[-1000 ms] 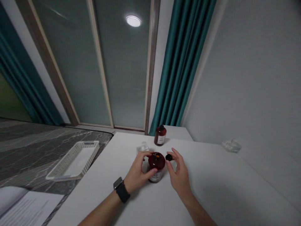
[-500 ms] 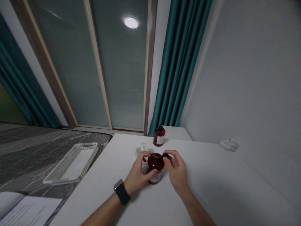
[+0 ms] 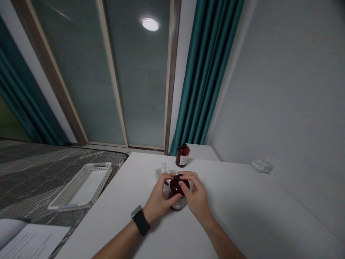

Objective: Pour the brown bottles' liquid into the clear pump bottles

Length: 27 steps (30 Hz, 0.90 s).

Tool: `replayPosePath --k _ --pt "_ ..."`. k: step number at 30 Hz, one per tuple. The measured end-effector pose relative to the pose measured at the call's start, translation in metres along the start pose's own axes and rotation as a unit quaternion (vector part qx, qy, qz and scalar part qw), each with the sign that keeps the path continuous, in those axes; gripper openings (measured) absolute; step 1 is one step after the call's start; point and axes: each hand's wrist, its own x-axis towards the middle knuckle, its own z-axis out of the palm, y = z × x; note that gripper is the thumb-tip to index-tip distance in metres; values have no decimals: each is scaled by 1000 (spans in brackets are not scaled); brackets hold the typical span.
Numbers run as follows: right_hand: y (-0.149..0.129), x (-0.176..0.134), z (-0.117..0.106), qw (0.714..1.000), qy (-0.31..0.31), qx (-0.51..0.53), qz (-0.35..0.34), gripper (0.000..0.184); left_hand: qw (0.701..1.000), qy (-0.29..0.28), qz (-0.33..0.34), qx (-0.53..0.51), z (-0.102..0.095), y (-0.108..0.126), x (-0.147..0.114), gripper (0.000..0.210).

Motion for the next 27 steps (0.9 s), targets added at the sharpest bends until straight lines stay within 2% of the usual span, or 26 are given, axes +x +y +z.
replayPosePath --k 4,13,17,20,24,27 --pt "0 -2 -1 999 -14 -25 -24 9 1000 4 -7 -4 1 0 -1 38" --pt "13 -1 -5 998 -38 33 37 8 1000 3 -8 -18 2 3 -1 35" --pt "12 -3 -6 999 -42 6 1 8 1000 0 -5 -14 1 5 -2 35" --pt "10 -7 -6 999 -28 -27 -22 14 1000 1 -6 -10 1 4 -2 35" --pt "13 -12 -7 999 0 -53 -9 27 1000 0 -6 -6 1 2 -2 37" --pt "18 -14 -7 999 -25 -23 25 40 1000 -1 0 -8 2 1 -1 37"
